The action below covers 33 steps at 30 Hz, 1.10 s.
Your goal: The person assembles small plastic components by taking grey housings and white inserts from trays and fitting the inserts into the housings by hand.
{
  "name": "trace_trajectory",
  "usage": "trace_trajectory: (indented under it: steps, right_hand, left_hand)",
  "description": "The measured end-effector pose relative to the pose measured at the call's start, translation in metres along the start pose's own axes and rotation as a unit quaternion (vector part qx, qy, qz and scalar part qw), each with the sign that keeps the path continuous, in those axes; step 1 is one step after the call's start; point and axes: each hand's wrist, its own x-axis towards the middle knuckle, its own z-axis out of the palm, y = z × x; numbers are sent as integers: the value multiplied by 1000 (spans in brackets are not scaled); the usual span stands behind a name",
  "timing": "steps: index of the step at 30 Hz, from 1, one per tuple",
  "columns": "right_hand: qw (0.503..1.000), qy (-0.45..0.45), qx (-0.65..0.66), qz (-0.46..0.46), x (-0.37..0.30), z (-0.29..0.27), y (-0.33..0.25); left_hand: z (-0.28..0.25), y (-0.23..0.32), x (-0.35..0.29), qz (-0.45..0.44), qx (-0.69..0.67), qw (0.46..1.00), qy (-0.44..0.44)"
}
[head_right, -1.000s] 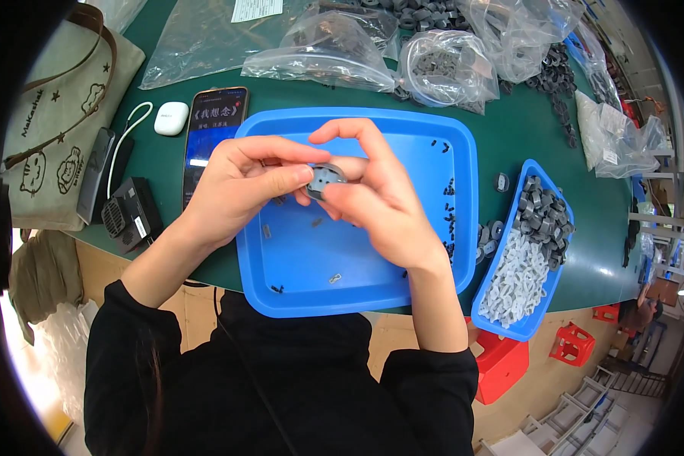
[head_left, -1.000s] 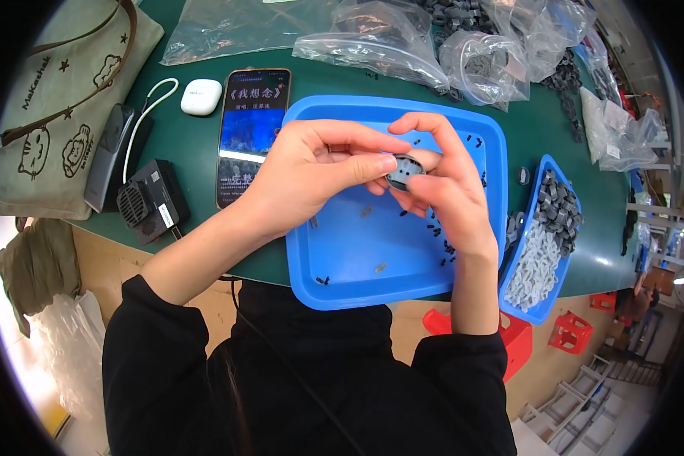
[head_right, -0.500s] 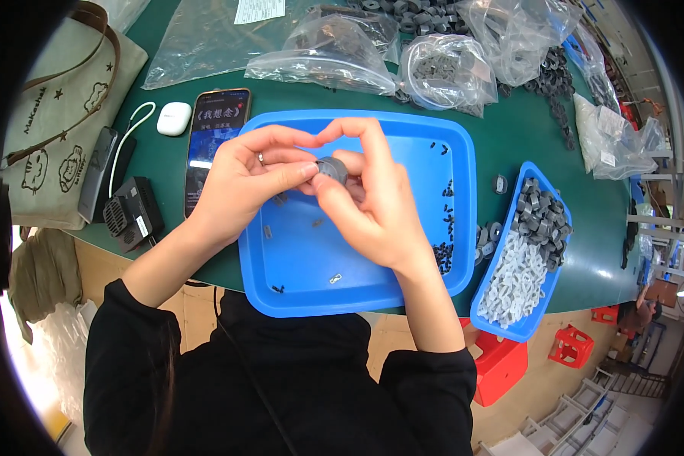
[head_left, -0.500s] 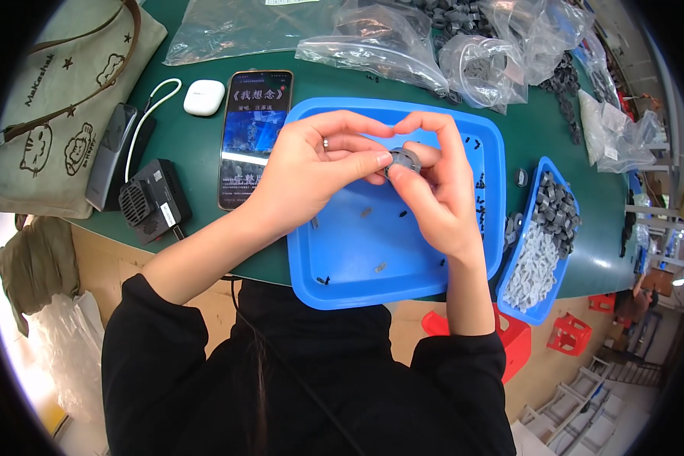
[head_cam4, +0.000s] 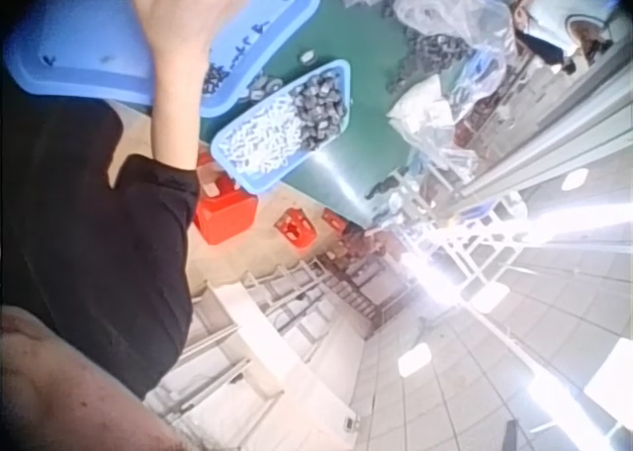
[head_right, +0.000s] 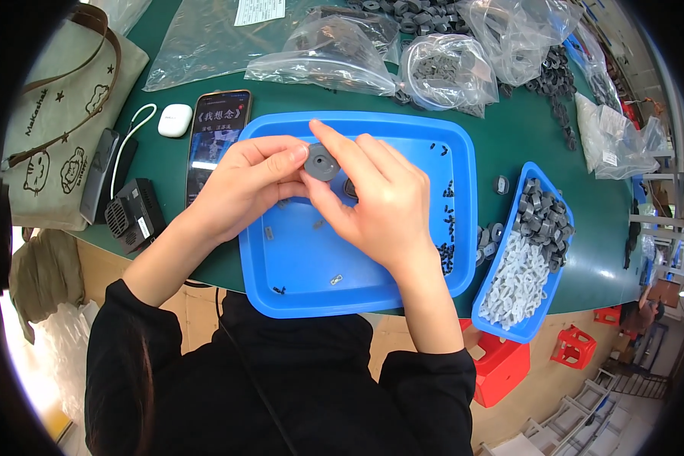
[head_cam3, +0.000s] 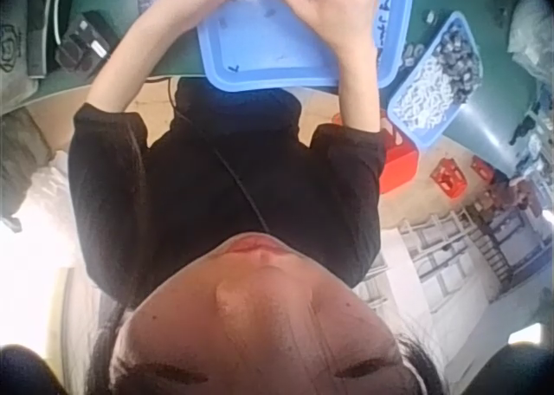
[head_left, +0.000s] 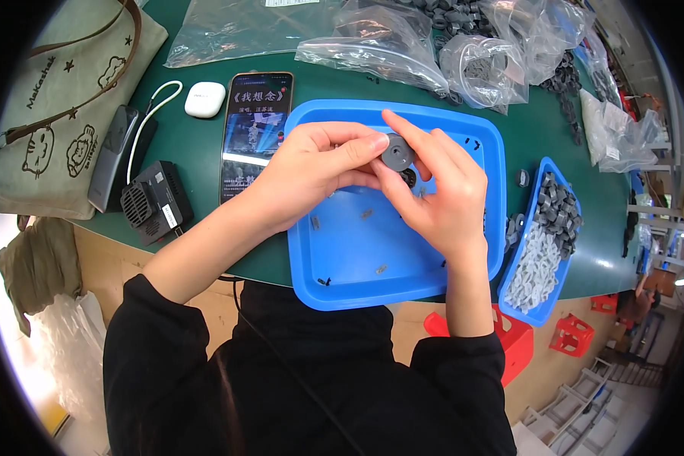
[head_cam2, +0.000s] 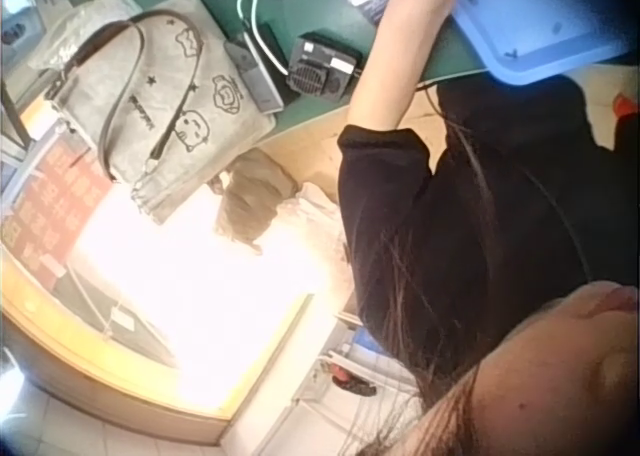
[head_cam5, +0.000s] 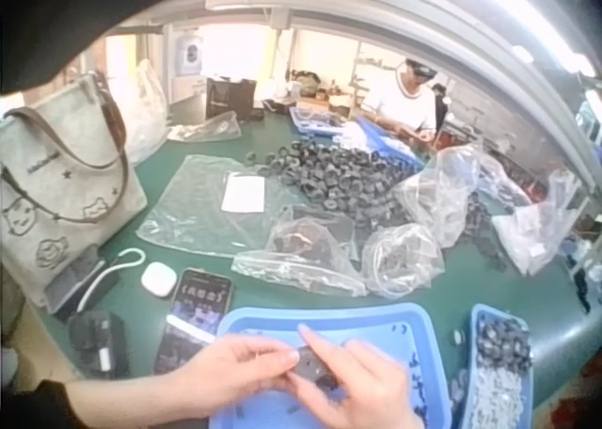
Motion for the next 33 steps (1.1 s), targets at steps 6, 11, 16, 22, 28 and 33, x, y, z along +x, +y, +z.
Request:
trace_trajectory:
  steps: [6,11,16,22,28,33]
  right_hand:
    - [992,-82,85,53,1,-9,0]
    - [990,-98,94,46,0,-13,3]
    - [988,-101,92,78,-2,-17,11]
    - [986,-88,32,140,4,-52,12]
    - [943,-49,-97,314,-46,-149,60]
    - [860,63,-257,436,-98,-226,115]
  left_hand:
    - [-5,-2,2,-42,-16,999,-18]
    - [-4,-3,2,-54,-5,998,-29]
    - [3,-9,8,-59,-26,998,11]
    - [3,-6,3,-6,223,975,17]
    - [7,-7,-2,30,327,944,-11]
    - [19,-7,-2,63,408,911,-9]
